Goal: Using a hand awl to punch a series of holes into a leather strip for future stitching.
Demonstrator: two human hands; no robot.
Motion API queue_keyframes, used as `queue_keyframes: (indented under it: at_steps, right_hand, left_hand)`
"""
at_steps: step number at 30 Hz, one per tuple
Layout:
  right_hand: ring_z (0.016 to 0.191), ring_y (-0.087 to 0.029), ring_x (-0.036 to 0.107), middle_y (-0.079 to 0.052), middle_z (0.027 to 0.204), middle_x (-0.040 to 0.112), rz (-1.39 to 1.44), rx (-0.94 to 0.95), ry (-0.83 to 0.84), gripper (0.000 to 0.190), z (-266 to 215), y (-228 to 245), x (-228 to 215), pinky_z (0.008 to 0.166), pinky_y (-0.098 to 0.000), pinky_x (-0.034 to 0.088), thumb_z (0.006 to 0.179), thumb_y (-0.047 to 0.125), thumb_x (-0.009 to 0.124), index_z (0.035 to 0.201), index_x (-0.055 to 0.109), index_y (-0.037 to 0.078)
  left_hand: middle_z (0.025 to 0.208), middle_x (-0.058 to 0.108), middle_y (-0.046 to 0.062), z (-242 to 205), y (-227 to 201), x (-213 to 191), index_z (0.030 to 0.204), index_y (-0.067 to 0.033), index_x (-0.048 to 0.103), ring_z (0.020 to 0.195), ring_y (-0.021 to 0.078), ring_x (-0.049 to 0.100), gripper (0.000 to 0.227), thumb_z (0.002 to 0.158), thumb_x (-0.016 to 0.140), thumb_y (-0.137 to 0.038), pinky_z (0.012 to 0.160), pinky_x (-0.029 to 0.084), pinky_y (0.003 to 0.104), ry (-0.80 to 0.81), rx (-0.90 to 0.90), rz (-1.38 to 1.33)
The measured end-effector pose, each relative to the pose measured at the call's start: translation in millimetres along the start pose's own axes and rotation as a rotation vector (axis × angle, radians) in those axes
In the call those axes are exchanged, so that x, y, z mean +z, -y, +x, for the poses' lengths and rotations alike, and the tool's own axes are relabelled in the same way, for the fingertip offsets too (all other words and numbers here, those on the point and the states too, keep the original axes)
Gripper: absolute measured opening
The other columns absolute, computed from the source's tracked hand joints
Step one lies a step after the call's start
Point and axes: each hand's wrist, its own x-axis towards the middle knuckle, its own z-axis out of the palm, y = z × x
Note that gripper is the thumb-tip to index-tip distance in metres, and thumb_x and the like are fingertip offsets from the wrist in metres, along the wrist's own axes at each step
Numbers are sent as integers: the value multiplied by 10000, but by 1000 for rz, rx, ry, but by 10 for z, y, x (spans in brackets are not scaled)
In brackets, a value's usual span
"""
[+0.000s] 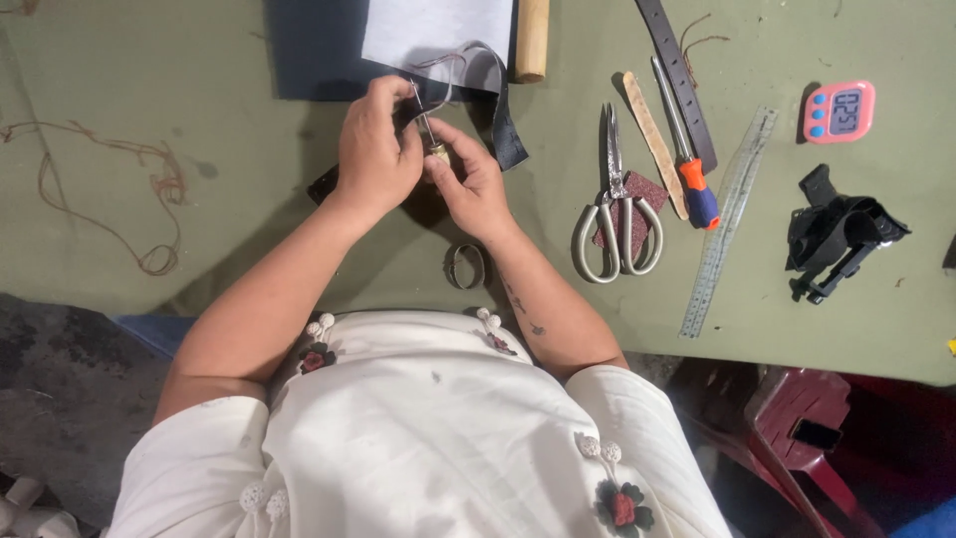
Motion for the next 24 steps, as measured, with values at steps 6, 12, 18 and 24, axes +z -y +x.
queue_keyframes:
  at_steps: [6, 12, 18, 24]
  right_hand:
    - [1171, -155, 664, -34, 1320, 687, -127, -71, -9, 423, -6, -42, -13, 1068, -332, 529, 1040, 308, 661, 1421, 585, 141]
    - [1296, -212, 635, -67, 1381, 662, -112, -103, -6, 417, -4, -96, -14, 1160, -376, 489, 1038, 293, 668, 1406, 592, 111]
    - [1276, -201, 627, -59, 1369, 660, -144, -72, -31, 437, -6, -82, -5, 1135, -367, 498, 1028, 308, 671, 1411, 584, 117]
    - [1102, -153, 649, -48, 1269, 672, -98, -67, -33, 419, -9, -30, 18, 1009, -318, 540, 1038, 345, 651, 1384, 606, 113]
  left_hand:
    - [1023, 648, 106, -43, 189, 43, 1131, -48, 496, 910, 334, 686, 270, 873, 503, 30, 711, 532, 462, 62, -3, 11]
    - [1200, 634, 161, -37, 166, -45, 1087, -36, 502, 1076, 307, 677, 219, 903, 616, 0, 668, 565, 391, -32, 199, 30]
    - [918, 660, 76, -20, 150, -69, 1029, -34, 607, 785, 257, 634, 21, 1034, 625, -43, 677, 507, 350, -114, 336, 70]
    - [839, 687, 31, -42, 176, -37, 978, -75, 652, 675, 203, 616, 59, 1034, 636, -64, 606, 491, 320, -143, 316, 84]
